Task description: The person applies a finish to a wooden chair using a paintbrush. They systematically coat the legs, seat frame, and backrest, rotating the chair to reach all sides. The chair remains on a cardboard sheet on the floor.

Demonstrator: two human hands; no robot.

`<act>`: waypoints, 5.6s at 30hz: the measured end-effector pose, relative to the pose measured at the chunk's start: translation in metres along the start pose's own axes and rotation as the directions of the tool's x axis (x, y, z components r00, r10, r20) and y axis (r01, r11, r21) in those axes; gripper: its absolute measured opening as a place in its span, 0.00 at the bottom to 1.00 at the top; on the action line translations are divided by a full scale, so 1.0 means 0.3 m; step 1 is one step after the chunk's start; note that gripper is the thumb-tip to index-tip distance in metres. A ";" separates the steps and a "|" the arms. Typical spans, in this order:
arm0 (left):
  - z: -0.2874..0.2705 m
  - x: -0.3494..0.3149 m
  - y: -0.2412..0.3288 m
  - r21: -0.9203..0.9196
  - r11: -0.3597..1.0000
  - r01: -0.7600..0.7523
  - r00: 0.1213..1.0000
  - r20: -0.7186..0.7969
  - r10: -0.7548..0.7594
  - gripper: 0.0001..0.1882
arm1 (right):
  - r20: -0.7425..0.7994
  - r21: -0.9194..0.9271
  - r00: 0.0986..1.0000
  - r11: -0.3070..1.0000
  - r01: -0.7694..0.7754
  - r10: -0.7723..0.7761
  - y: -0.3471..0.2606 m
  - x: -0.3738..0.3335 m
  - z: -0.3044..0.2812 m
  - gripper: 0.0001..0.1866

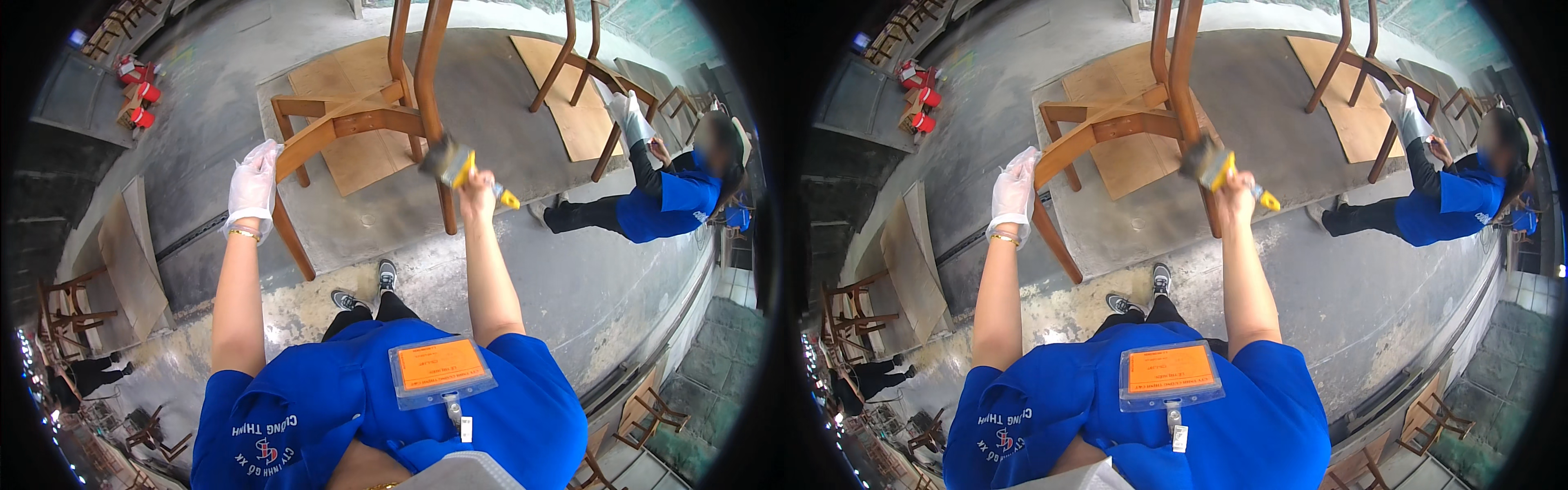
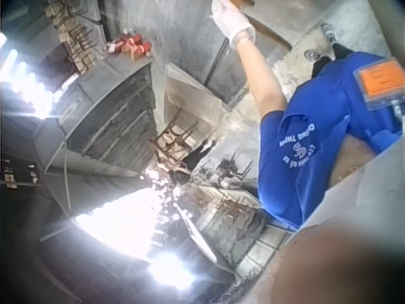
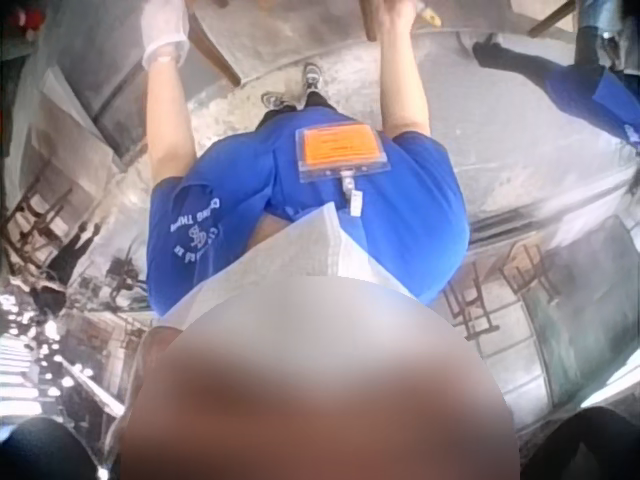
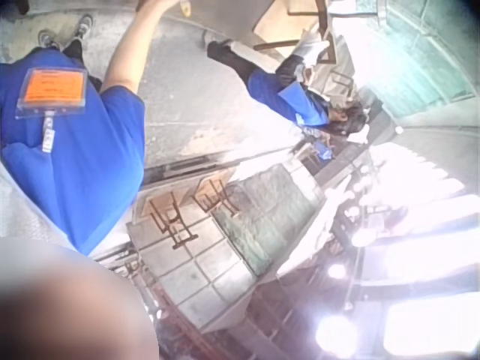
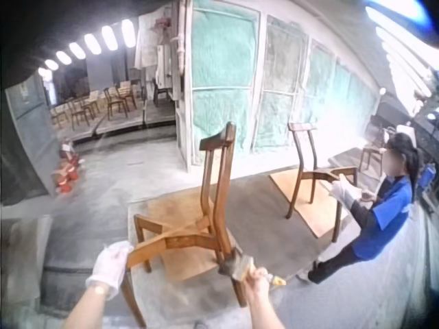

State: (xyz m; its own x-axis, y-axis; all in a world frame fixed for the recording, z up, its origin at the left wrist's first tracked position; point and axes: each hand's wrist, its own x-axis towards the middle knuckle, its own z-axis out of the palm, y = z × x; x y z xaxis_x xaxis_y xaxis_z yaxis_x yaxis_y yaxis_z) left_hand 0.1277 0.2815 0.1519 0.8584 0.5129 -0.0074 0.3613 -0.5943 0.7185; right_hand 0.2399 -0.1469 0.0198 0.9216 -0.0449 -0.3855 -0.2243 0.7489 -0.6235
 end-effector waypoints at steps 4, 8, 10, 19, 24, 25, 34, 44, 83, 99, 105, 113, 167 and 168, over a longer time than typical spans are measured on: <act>-0.009 -0.014 0.011 0.027 0.999 -0.030 0.999 -0.020 0.031 0.20 | -0.195 -0.374 0.896 0.875 0.307 -0.398 0.063 -0.133 -0.038 0.15; -0.018 -0.023 0.021 0.037 0.999 0.017 1.000 0.014 -0.017 0.21 | 0.513 -0.474 0.661 0.461 0.750 -0.547 0.061 -0.163 0.215 0.14; -0.017 -0.021 0.019 0.068 0.998 -0.018 1.000 0.003 0.018 0.22 | 0.664 -0.540 0.555 0.192 0.819 -0.500 0.077 -0.150 0.327 0.11; -0.021 -0.013 -0.006 0.031 0.997 -0.072 0.997 -0.006 0.072 0.20 | 0.736 -0.555 0.457 -0.057 0.830 -0.499 0.212 -0.228 0.356 0.10; -0.016 -0.011 -0.009 -0.018 0.996 -0.088 0.996 -0.004 0.088 0.21 | 0.652 -0.688 0.637 0.032 0.725 -0.412 0.220 -0.170 0.367 0.11; -0.016 -0.013 -0.009 -0.024 0.996 -0.085 0.996 0.001 0.085 0.21 | 0.636 -0.706 0.681 0.082 0.703 -0.363 0.231 -0.157 0.371 0.11; -0.027 -0.010 -0.009 -0.080 0.995 -0.058 0.998 0.030 0.061 0.18 | 0.709 -0.574 0.561 0.111 0.811 -0.427 0.415 -0.103 0.376 0.12; -0.020 0.013 -0.037 -0.087 0.993 -0.079 0.995 0.046 0.083 0.21 | 0.662 -0.489 0.632 0.407 0.771 -0.402 0.535 -0.135 0.514 0.12; -0.170 0.055 0.022 -0.219 0.976 -0.008 0.942 0.327 0.081 0.52 | 0.973 -0.228 0.212 0.485 0.845 0.088 0.606 -0.453 0.464 0.08; -0.241 0.128 0.018 -0.011 0.998 -0.064 0.843 0.534 0.060 0.42 | 0.990 -0.039 0.021 0.128 0.991 0.138 0.614 -0.471 0.508 0.04; -0.205 0.102 0.010 0.138 0.947 -0.289 0.829 0.531 0.176 0.43 | 0.854 -0.335 0.131 0.339 0.879 0.504 0.664 -0.628 0.306 0.05; -0.189 0.164 -0.038 -0.047 0.960 -0.275 0.804 0.537 0.256 0.46 | 0.966 -0.245 0.254 0.135 0.960 -0.050 0.601 -0.483 0.575 0.06; 0.100 -0.036 0.025 0.097 0.898 -0.429 0.723 0.634 0.276 0.23 | -0.352 0.204 0.935 0.979 0.028 0.047 0.493 -0.556 0.116 0.16; 0.123 -0.031 0.041 0.052 0.956 -0.288 0.731 0.656 0.185 0.21 | -0.381 0.212 0.924 0.976 0.050 0.035 0.478 -0.569 0.015 0.18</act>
State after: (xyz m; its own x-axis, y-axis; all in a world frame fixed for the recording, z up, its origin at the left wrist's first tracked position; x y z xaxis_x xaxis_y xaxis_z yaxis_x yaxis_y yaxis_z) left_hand 0.1375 0.2466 0.1351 0.9336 -0.1413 -0.3293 0.1172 -0.7480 0.6533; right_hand 0.0519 -0.0289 -0.0008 0.7232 -0.2669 -0.6370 -0.1054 0.8688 -0.4838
